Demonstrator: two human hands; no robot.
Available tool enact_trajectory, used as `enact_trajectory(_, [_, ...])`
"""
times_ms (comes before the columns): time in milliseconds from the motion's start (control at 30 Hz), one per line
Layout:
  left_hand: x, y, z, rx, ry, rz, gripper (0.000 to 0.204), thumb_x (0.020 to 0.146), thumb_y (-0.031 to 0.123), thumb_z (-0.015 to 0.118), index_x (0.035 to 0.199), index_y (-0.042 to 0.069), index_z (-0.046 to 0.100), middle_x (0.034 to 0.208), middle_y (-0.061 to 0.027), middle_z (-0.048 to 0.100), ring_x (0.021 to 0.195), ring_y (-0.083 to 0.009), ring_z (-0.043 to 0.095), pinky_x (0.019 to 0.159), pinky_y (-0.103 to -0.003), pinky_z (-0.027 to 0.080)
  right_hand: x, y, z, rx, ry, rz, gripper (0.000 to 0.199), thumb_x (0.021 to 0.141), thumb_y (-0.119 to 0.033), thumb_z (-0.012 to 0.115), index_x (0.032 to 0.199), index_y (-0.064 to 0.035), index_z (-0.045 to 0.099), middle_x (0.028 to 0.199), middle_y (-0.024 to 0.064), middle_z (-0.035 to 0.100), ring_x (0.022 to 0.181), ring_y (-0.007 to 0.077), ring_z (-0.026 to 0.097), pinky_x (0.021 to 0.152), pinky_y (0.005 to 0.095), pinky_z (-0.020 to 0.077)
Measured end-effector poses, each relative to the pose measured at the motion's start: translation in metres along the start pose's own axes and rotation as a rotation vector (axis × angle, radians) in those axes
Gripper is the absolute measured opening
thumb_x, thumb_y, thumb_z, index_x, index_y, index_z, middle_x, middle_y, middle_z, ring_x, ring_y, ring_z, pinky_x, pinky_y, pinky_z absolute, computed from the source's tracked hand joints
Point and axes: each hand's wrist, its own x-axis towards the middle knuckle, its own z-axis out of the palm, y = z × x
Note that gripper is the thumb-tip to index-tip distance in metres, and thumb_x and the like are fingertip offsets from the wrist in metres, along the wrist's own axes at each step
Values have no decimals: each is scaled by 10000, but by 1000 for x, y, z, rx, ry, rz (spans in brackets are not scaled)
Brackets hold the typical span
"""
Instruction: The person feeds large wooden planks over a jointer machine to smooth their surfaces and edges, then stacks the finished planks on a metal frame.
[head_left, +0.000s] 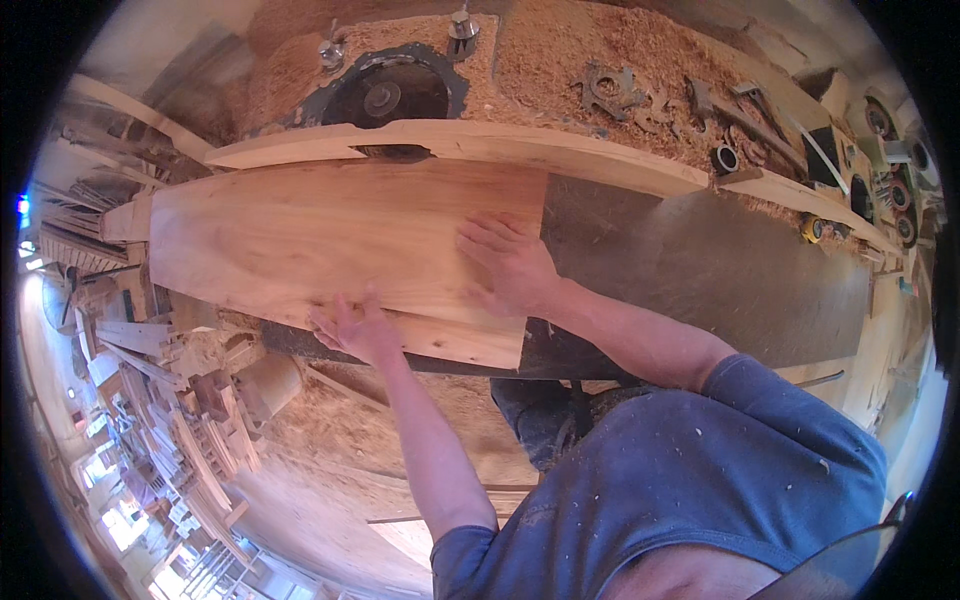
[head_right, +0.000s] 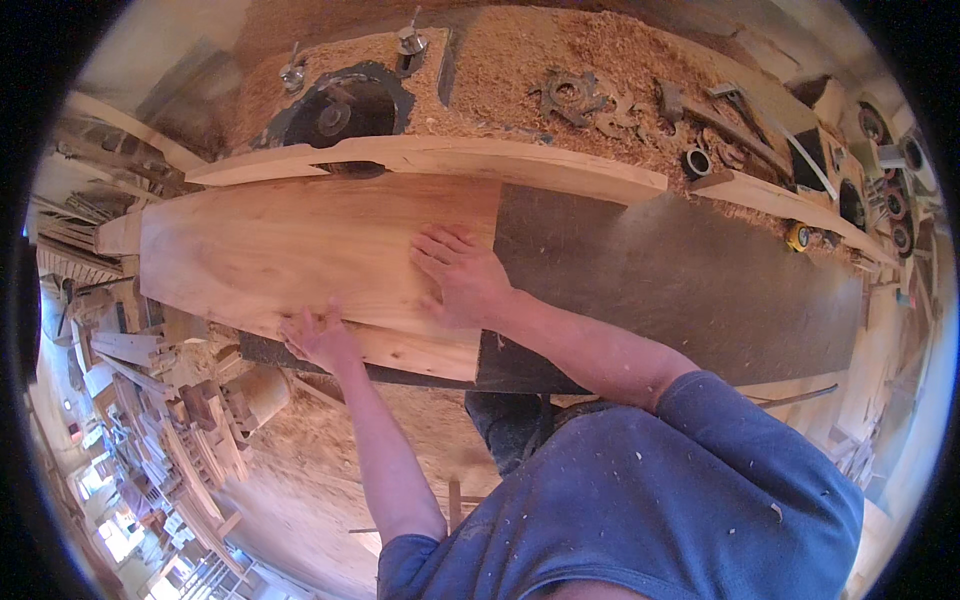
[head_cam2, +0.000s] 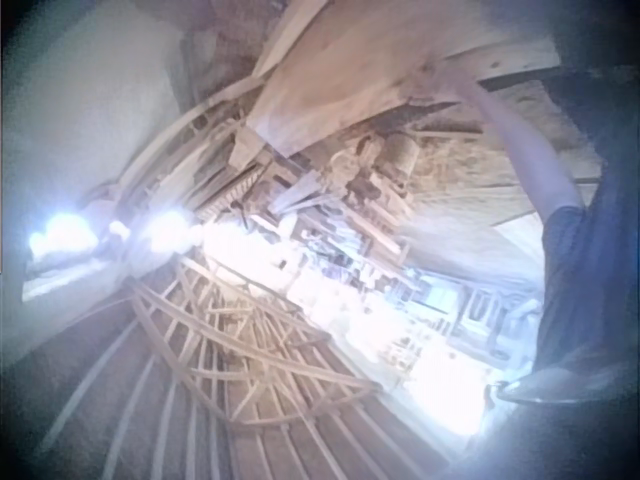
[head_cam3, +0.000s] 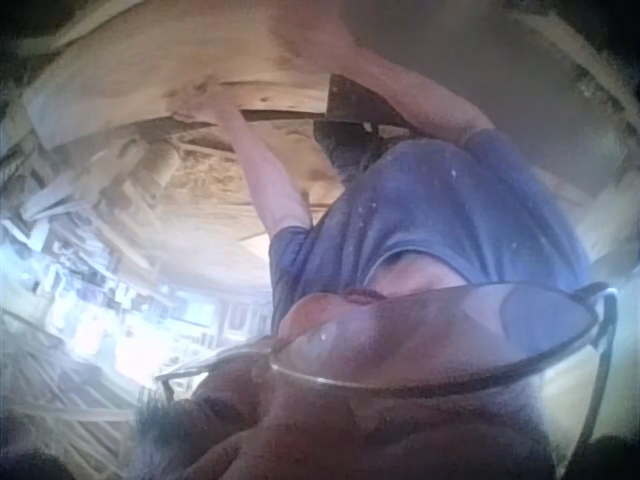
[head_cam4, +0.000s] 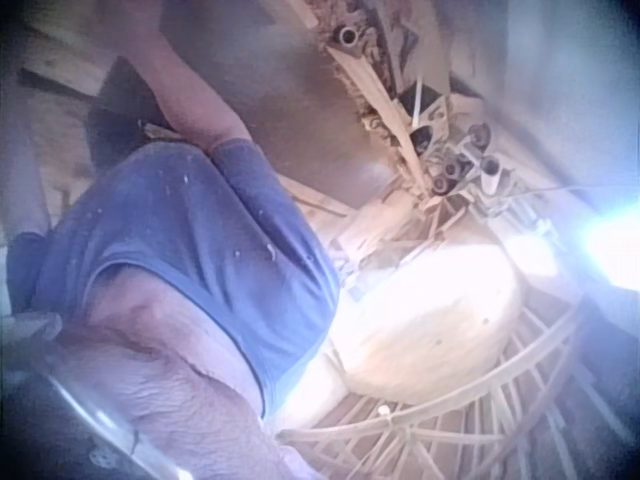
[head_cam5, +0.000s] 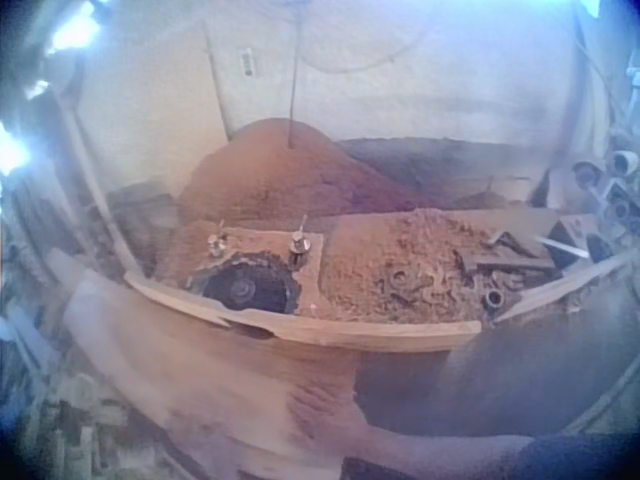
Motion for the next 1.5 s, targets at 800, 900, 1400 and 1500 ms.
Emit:
enact_trajectory(800, [144, -91, 13, -234, 66, 55, 908, 796, 371, 838, 1504, 39, 377, 1424, -60, 574, 1482, -343, 196, 1238, -484, 139, 79, -40, 88, 27, -13, -20, 634, 703, -333, 772, 1212, 20, 637, 1389, 160, 567, 1363, 313, 477, 1154, 460, 362])
enact_trajectory(900, [169, -104, 11, -152, 62, 95, 745, 820, 428, 799, 1393, 24, 546, 1501, -128, 477, 1481, -344, 212, 1234, -485, 147, 94, -48, 102, 27, -11, -30, 627, 709, -349, 761, 1198, 25, 642, 1383, 172, 567, 1360, 315, 478, 1154, 460, 360])
enact_trajectory(1400, [219, -103, -41, 117, 106, -148, 1013, 845, 378, 757, 1592, 59, 152, 1630, -189, 201, 1478, -403, 255, 1212, -502, 284, 161, -121, 173, -37, -123, -8, 640, 718, -355, 741, 1225, 15, 610, 1417, 196, 522, 1386, 346, 430, 1184, 462, 300])
enact_trajectory(1500, [165, -69, -79, -196, -5, -476, 972, 850, 293, 761, 1561, -17, 174, 1617, -245, 171, 1408, -409, 375, 1179, -492, 347, 145, -159, 192, -25, -156, 18, 681, 726, -364, 738, 1269, 19, 590, 1473, 233, 462, 1432, 378, 362, 1210, 486, 241])
